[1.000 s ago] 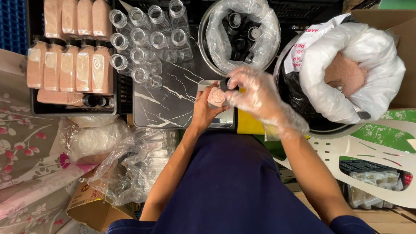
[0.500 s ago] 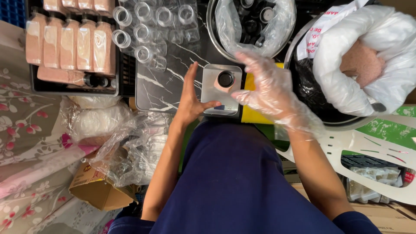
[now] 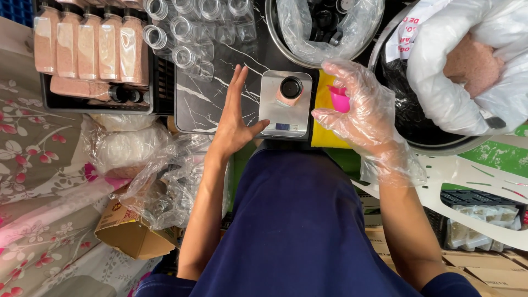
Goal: The person scoops pink powder from a large bag into a funnel to fill small bottles, weighs the bottles on a digital scale, and secures the caps by hand.
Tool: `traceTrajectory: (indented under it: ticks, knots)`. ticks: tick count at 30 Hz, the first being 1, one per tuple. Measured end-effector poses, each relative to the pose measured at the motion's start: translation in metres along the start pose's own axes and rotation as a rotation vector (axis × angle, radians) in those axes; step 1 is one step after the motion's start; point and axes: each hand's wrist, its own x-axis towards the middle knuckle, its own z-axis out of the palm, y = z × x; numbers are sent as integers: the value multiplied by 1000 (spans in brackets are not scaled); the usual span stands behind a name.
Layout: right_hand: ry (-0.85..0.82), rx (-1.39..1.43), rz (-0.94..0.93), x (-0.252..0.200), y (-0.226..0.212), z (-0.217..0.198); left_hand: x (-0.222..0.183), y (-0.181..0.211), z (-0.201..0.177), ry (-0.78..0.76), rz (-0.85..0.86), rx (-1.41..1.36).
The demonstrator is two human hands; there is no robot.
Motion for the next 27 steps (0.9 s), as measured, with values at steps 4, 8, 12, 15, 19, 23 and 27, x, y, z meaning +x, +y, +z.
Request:
traceTrajectory:
  ticks: [4, 8, 12, 15, 19, 23, 27]
  knots:
    - [-17, -39, -23, -2, -1, 5, 2, 3, 6, -15, 11, -16]
    - [4, -59, -114, 3, 6, 14, 11, -19, 16, -28, 38, -23]
    - [20, -237, -175, 8, 8, 29, 24, -31, 32, -75, 73, -25]
    - [17, -279, -172, 10, 5, 35, 33, -44, 46, -102, 92, -27]
    - [4, -291, -146, 12, 4, 46, 40, -38, 62, -41, -19, -98]
    - [-31, -346, -225, 16, 30, 69, 46, -56, 79, -42, -1, -46]
    - [271, -143, -224, -2, 35, 52, 47, -76, 94, 54, -38, -69]
